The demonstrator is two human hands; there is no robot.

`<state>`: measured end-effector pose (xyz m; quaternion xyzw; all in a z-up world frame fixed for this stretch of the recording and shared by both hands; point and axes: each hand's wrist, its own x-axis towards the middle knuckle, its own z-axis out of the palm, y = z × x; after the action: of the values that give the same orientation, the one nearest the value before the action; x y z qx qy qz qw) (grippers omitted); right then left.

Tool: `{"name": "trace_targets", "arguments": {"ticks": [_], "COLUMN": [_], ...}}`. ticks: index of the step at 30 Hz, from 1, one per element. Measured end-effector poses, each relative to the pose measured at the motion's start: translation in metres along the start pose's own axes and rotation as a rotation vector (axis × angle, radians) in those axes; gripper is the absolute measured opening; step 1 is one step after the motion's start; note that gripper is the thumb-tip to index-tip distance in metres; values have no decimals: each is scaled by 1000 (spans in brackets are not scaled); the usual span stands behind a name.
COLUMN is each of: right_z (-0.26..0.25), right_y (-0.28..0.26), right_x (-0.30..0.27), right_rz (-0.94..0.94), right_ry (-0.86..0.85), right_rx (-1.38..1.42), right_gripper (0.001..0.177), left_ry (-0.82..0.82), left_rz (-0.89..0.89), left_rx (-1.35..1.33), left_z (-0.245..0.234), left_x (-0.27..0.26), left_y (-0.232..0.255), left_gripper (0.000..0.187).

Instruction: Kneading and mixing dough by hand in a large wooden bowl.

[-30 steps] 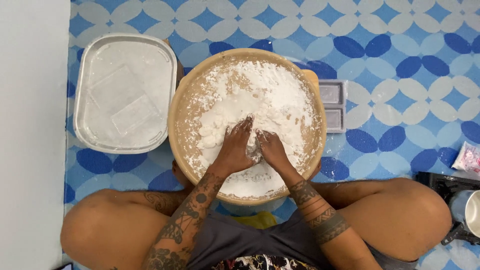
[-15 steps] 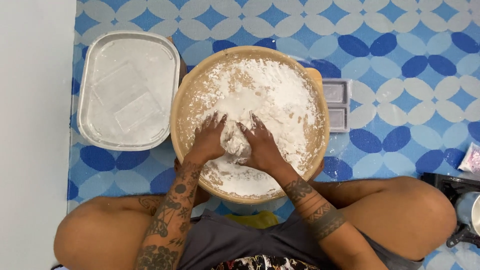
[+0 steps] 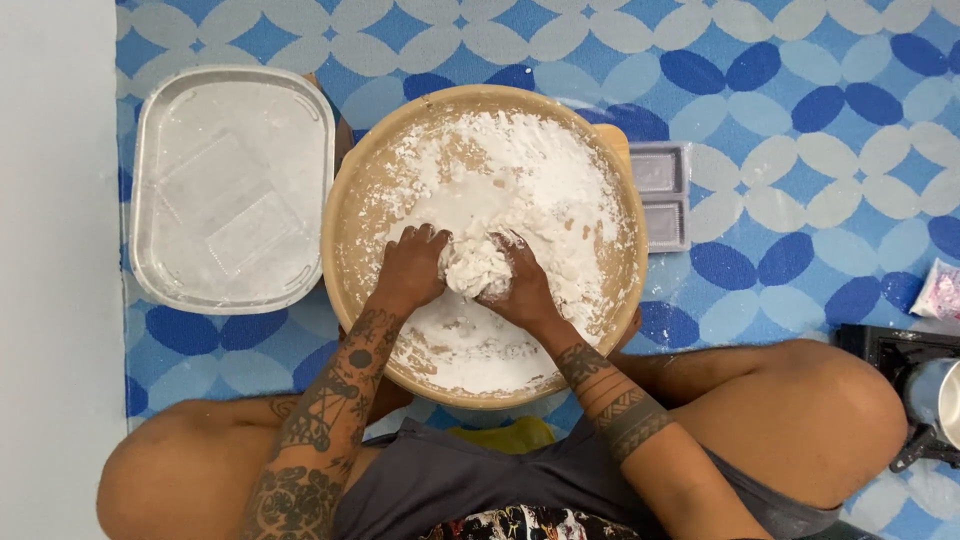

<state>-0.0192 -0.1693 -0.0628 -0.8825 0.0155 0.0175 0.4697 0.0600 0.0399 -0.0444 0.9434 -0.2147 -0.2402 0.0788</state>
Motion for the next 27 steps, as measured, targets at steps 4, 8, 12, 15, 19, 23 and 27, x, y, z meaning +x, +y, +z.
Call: {"name": "trace_targets", "arguments": {"ticks": [4,8,12,15,19,23,27], "right_z": [-8,-19,-14,-13,-7,-5,-19], "right_y": [15,12,72,79,98,76,14], "right_x": [9,13,19,19,14,18,11], "right_rz": [160,285,369,436,488,474,435], "right_ry": [-28,51,144,177,191,181,125], "right_rx": [66,411,751,873,935,854,688], "right_gripper": [105,95,85,84,86,82,80], "left_ry": [18,72,127,142,161,181,137], "left_rz": [-3,-33,-54,-61,-91,-176,-128], "left_rx": [48,-10,-116,-162,-282,-482,-365], "left_z": [-2,10,8,13,18,35,-3], "left_x": [0,5,0,2,6,9,-23], "left_y": [7,14,18,11,-2,-15,20], "left_gripper": [80,76,71,65,61,62,81]}}
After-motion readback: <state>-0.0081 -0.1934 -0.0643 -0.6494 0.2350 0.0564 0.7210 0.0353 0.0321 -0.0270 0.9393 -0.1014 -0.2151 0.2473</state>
